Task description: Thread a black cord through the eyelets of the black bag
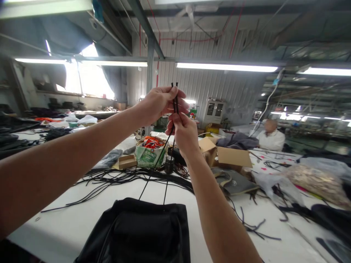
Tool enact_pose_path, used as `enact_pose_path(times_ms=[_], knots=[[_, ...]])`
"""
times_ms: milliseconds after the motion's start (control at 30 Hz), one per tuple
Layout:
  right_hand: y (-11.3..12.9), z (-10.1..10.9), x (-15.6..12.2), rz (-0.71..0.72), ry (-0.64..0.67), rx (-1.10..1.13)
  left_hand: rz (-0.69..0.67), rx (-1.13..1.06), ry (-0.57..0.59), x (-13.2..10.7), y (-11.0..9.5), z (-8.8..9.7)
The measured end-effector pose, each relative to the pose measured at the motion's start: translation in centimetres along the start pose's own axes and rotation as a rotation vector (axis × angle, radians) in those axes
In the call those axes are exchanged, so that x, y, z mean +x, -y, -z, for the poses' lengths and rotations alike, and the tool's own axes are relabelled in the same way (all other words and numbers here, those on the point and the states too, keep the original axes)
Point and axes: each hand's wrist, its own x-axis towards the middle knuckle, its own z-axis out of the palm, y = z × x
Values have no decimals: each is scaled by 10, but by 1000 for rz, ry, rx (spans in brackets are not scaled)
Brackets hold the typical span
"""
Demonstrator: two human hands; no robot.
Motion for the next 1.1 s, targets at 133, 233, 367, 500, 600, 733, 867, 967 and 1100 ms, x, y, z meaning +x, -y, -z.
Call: enact_pose_path(times_ms=[133,233,367,500,600,733,867,967,1100], knots=[[-5,-1,-14,-38,-7,-13,42,26,82,-9,10,-2],[-20,1,-26,-122,-14,-10,112,-20,69,-20,33,4],[-37,4,-38,-175,-18,4,114,-47,60,-33,59,19],[-43,7,-44,-193,-15,-1,140,-59,66,-43,69,29],[-45,8,-46,-208,-12,-10,157,-41,70,-47,71,33],[-43,8,-41,-209,-11,-8,140,-8,84,-43,67,31],[-34,9,-27,-191,-10,7,95,34,82,-35,61,28],[-24,9,-17,-192,5,20,68,59,59,-29,57,27],[-16,8,-9,-181,21,31,40,71,-1,-21,52,25]])
